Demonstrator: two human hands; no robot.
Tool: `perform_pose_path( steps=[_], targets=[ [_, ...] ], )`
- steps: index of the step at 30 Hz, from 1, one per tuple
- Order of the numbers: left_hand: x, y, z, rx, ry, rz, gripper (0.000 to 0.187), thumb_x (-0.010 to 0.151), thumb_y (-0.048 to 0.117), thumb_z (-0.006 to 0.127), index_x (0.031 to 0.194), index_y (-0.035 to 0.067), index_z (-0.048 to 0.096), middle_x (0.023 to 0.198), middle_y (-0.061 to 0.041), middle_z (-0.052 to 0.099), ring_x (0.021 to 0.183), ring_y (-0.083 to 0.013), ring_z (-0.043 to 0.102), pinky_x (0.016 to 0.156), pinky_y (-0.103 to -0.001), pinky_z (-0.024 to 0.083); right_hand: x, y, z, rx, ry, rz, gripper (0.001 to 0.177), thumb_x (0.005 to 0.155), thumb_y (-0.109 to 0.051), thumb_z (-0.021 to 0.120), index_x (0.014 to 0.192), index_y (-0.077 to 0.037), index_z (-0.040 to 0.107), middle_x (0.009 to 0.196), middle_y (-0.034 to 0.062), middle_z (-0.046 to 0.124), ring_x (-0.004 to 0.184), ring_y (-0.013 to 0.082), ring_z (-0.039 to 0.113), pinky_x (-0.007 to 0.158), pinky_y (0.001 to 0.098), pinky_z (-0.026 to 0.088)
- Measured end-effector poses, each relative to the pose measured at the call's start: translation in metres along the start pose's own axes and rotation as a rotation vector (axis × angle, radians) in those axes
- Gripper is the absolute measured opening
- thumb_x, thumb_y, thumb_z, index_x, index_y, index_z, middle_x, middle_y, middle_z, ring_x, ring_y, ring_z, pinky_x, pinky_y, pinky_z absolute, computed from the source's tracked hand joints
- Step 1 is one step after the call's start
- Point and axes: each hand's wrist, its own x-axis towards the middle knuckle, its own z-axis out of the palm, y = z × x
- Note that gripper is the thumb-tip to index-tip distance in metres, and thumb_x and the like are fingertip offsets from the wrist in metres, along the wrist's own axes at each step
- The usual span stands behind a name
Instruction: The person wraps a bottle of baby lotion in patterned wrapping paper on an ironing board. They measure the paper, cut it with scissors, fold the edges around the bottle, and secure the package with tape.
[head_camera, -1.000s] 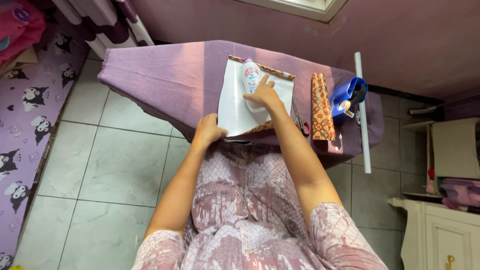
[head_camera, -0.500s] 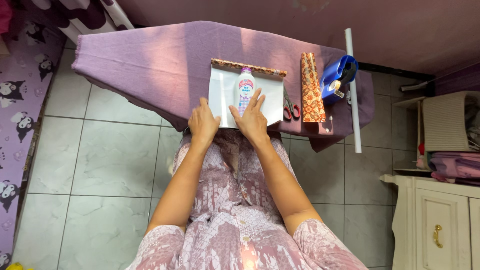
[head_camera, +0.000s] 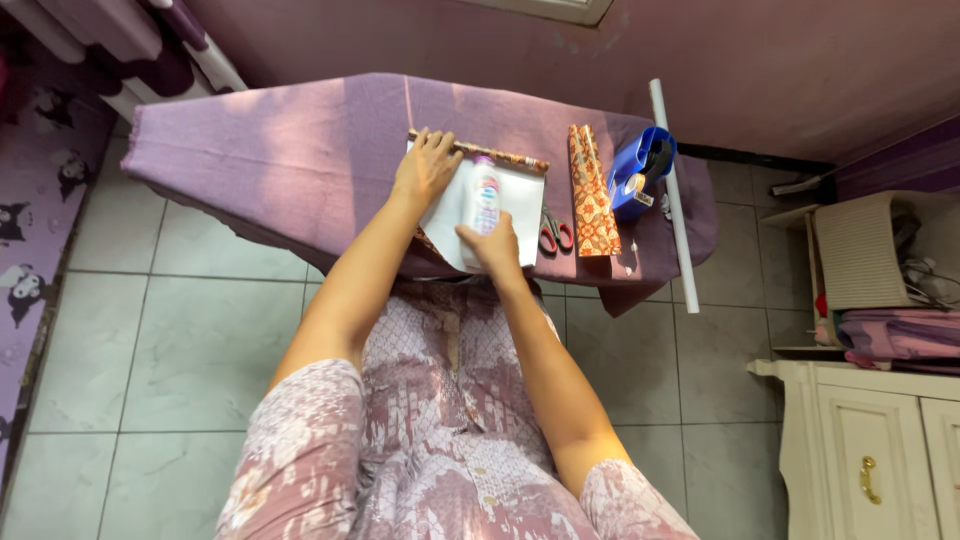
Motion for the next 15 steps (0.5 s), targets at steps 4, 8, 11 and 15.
perform_pose_path(
  steps=[4, 8, 11, 15],
  targets=[
    [0.013, -0.01, 0.012, -0.045, -0.227, -0.179, 0.021, 0.106, 0.012, 0.052, 0.117, 0.009, 0.069, 0.118, -0.016, 0.066, 0.111, -0.0332, 0.065, 0.093, -0.048, 0.054, 0.026, 0.001, -0.022, 0.707, -0.247, 0.272, 0.06, 0.082, -0.025, 0.078, 0.122, 0.013, 0.056, 0.094, 0.0211, 0.069, 0.07, 0.0316, 0.073, 0.058, 0.0459, 0.066],
    [-0.016, -0.024, 0.01, -0.347, -0.093, -0.476, 0.036, 0.097, 0.002, 0.056, 0.133, -0.002, 0.054, 0.095, -0.025, 0.069, 0.085, -0.0428, 0.071, 0.072, -0.051, 0.058, 0.064, -0.013, -0.032, 0.637, -0.302, 0.339, 0.058, 0.081, -0.025, 0.08, 0.12, 0.01, 0.053, 0.091, 0.0226, 0.072, 0.072, 0.0327, 0.076, 0.062, 0.0441, 0.063],
    [-0.055, -0.001, 0.0, -0.834, -0.113, -0.712, 0.057, 0.076, 0.009, 0.08, 0.122, -0.008, 0.051, 0.11, -0.029, 0.069, 0.103, -0.0431, 0.07, 0.085, -0.044, 0.059, 0.086, -0.015, -0.016, 0.584, -0.377, 0.252, 0.063, 0.083, -0.027, 0.081, 0.121, 0.017, 0.057, 0.091, 0.0227, 0.07, 0.068, 0.0304, 0.073, 0.058, 0.0437, 0.065],
    [-0.085, 0.086, -0.036, -1.34, -0.201, -0.894, 0.084, 0.086, 0.026, 0.079, 0.15, 0.003, 0.031, 0.14, -0.024, 0.053, 0.127, -0.0395, 0.051, 0.099, -0.054, 0.042, 0.102, -0.01, 0.037, 0.227, -0.176, 0.118, 0.067, 0.072, -0.03, 0.086, 0.117, 0.014, 0.063, 0.097, 0.0208, 0.073, 0.077, 0.027, 0.073, 0.064, 0.0374, 0.059]
  ],
)
